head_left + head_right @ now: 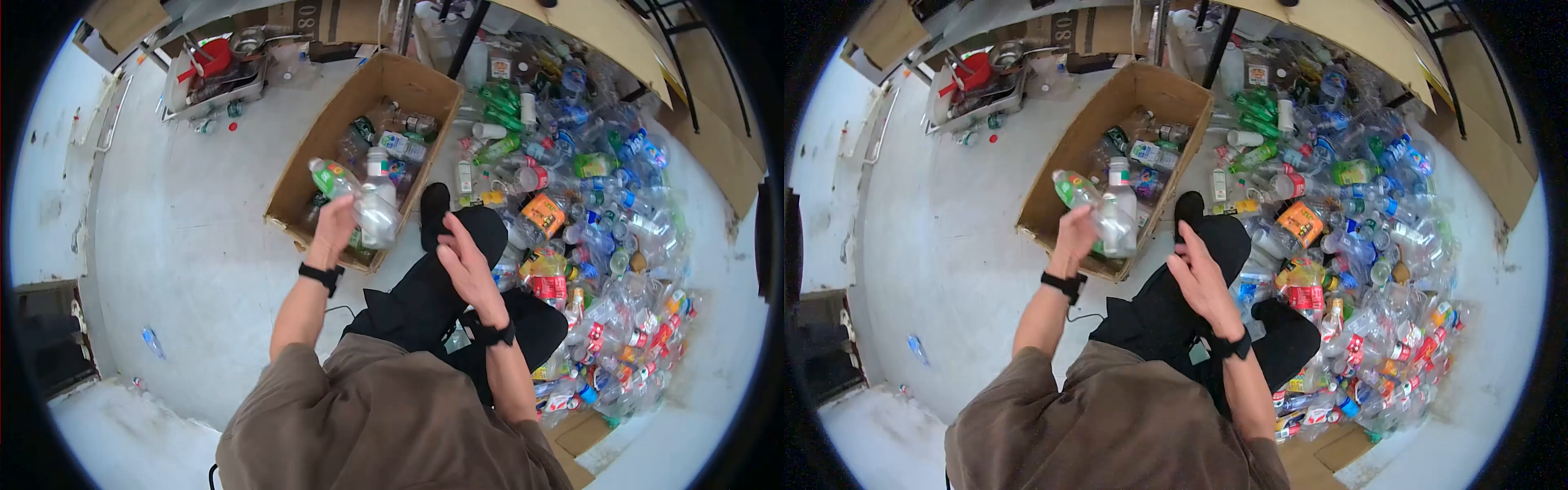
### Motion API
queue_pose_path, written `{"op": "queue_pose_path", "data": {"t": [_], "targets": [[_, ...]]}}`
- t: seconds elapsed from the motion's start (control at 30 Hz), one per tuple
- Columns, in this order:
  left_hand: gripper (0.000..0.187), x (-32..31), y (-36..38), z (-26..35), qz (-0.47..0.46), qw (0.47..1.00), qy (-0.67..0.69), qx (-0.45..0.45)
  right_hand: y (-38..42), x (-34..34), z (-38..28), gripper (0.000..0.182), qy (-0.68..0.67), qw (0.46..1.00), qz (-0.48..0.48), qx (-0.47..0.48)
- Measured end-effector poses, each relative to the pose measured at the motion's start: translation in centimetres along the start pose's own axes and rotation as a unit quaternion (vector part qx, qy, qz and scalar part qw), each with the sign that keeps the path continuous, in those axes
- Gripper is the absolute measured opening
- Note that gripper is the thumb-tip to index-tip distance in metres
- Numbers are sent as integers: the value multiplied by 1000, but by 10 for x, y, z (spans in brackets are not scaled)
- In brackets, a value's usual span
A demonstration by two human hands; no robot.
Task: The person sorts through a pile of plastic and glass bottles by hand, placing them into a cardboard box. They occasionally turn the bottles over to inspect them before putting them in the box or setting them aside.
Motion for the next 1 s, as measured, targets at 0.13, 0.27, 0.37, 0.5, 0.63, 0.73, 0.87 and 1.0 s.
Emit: {"op": "queue_pose_path", "data": {"t": [0.13, 0.27, 0.37, 0.5, 0.63, 0.73, 0.87, 1.0], "targets": [[52, 86, -48, 35, 121, 933, -338, 1, 32, 21, 6, 54, -36, 999, 11, 10], [72, 173, -103, 38, 297, 716, -630, 54, 53, 31, 19, 50, 18, 999, 37, -3], [76, 147, -97, 59, 362, 599, -709, 84, 64, 30, 23, 48, 32, 998, 57, 13], [77, 178, -98, 47, 368, 571, -714, 169, 69, 34, 44, 42, -40, 994, 96, -25], [86, 209, -98, 40, 401, 504, -749, 152, 68, 40, 55, 39, -63, 993, 91, -49], [95, 225, -107, 34, 363, 387, -825, 197, 62, 40, 59, 35, -67, 993, 89, -48], [90, 163, -97, 32, 348, 376, -844, 160, 61, 40, 56, 33, -52, 993, 91, -46], [87, 111, -138, 2, 130, 352, -918, -133, 61, 41, 70, 26, -77, 989, 108, -62]]}}
Point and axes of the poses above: each hand's wrist, its own y-axis away from the middle knuckle, its own x-axis out of the back of the hand, z = x × y, the point moved 9 cm from there along -y, towards the middle knuckle, and after that the axes turned 3 degrees about y, right-handed, at the moved point
